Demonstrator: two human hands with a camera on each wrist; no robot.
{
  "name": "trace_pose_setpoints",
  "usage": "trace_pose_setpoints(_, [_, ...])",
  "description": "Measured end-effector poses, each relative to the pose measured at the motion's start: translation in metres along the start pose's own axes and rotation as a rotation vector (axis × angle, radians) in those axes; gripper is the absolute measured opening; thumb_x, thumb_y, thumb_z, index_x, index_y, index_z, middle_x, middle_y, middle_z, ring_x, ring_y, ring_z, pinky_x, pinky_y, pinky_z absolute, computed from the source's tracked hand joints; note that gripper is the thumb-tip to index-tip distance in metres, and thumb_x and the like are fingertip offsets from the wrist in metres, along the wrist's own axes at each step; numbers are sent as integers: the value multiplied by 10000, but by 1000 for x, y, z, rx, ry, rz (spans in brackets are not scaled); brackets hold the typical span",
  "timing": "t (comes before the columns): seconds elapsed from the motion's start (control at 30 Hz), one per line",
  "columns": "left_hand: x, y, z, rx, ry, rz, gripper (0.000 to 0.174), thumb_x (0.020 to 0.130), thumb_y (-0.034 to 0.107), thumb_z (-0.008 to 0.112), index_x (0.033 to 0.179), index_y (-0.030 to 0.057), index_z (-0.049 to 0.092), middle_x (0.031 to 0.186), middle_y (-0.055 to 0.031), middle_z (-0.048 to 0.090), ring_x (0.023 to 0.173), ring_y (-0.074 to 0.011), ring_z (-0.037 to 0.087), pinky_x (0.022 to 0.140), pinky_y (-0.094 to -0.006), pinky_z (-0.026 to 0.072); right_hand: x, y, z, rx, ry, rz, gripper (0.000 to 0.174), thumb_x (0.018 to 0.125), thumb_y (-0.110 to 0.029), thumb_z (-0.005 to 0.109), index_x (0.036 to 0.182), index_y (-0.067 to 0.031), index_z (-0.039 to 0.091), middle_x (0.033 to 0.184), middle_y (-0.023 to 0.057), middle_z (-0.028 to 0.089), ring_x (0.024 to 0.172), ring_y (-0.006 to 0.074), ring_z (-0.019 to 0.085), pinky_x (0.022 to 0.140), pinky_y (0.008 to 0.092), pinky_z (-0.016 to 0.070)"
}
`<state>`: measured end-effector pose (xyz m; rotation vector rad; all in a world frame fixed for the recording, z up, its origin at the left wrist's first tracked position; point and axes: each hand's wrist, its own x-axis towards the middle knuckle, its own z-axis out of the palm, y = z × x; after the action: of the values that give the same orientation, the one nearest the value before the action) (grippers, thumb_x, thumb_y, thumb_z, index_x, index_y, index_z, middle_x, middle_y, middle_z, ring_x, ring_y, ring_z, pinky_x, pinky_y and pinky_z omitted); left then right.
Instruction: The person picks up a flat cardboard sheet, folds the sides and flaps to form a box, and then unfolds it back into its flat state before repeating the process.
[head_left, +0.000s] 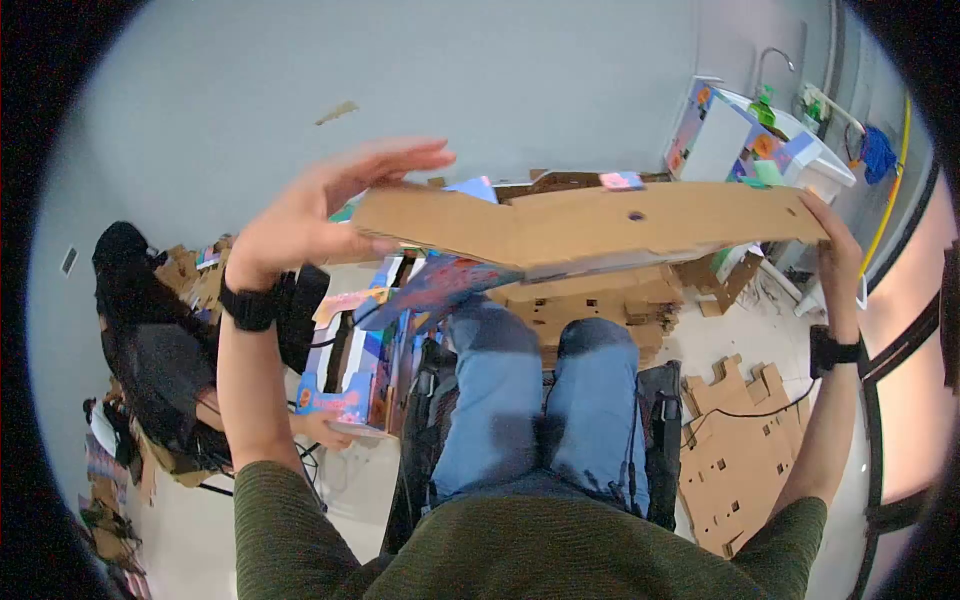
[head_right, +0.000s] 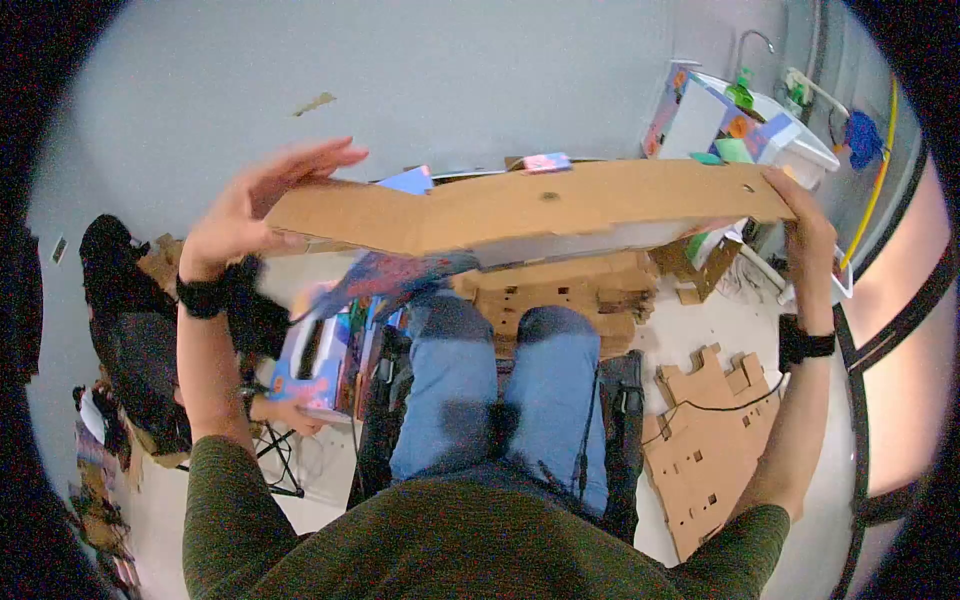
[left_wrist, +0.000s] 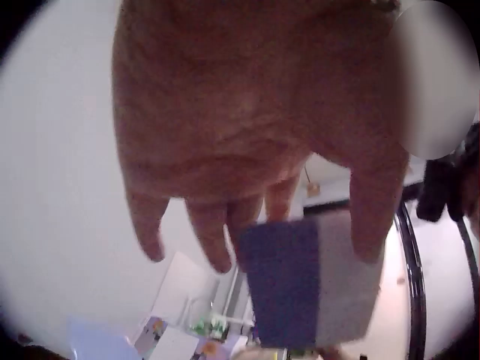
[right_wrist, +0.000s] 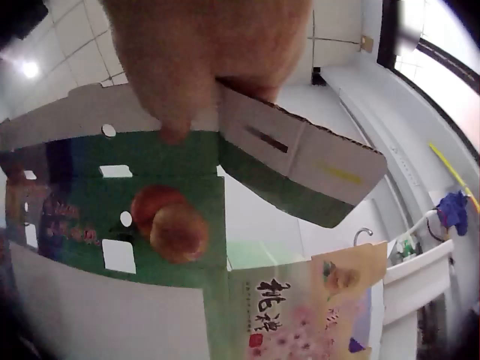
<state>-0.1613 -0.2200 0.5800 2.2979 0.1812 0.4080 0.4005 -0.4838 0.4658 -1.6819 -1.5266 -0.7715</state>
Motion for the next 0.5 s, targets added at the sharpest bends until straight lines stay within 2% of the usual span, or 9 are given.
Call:
trace_pose_setpoints(0.1, [-2,-26,-17,-2,101,25,1022,796,380,845,1603,71,299,1588,-155,428,1443,-274,442,1195,-425,353,6,4,-9,82,-9,-11,383,969,30,553,1334,-28,655,1391,141,637,1271,247,612,1079,356,480])
trace_pose_setpoints(0.13, [-6,-36,-15,-32,53,39,798,945,253,730,1599,80,306,1532,-160,495,1418,-260,458,1174,-422,372,8,-1,-13,41,-8,-27,383,969,25,553,1334,-28,654,1389,140,639,1270,248,615,1077,355,481])
trace_pose_setpoints(0.2, [-5,-69,-15,-118,-72,-280,877,937,374,732,1607,51,268,1581,-164,432,1458,-265,408,1202,-429,331,13,-24,-22,-55,9,-113,380,953,0,562,1317,-47,663,1378,138,652,1256,272,632,1069,355,490])
trace_pose_setpoints(0.27, [-9,-148,-9,131,-373,-188,626,995,371,657,1473,15,464,1351,-94,602,1194,-175,551,1029,-361,464,16,-38,-27,-145,7,-144,406,919,23,568,1289,-95,683,1356,118,670,1236,272,652,1040,350,514])
trace_pose_setpoints(0.3, [-14,-150,6,219,-455,-363,592,991,402,652,1413,8,520,1259,-68,616,1115,-162,562,975,-369,490,18,-44,-30,-195,8,-156,423,901,34,571,1275,-119,694,1346,108,679,1227,272,662,1025,348,526])
trace_pose_setpoints(0.33, [-7,-140,20,193,-684,-571,566,994,406,640,1394,17,541,1323,-75,607,1137,-137,557,953,-372,505,23,-53,-34,-217,-10,-151,444,881,44,567,1267,-137,692,1342,97,681,1213,292,667,1006,359,541])
trace_pose_setpoints(0.37, [-16,-192,29,134,-803,-493,579,981,445,651,1388,41,568,1378,-95,611,1203,-179,570,1009,-388,478,27,-53,-38,-241,-21,-157,450,877,47,563,1267,-138,690,1341,96,682,1210,294,669,1001,366,545])
trace_pose_setpoints(0.4, [-38,-207,41,20,-636,-349,597,963,463,673,1385,51,582,1396,-108,612,1245,-218,562,1045,-396,455,31,-53,-39,-258,-43,-163,455,874,50,560,1267,-139,688,1340,94,682,1207,296,670,996,374,549])
trace_pose_setpoints(0.5, [-45,-191,54,232,-517,-151,601,954,435,696,1406,58,573,1411,-96,614,1256,-228,572,1059,-384,451,41,-65,-43,-277,-74,-184,487,855,76,556,1272,-141,683,1327,94,687,1192,300,677,981,389,560])
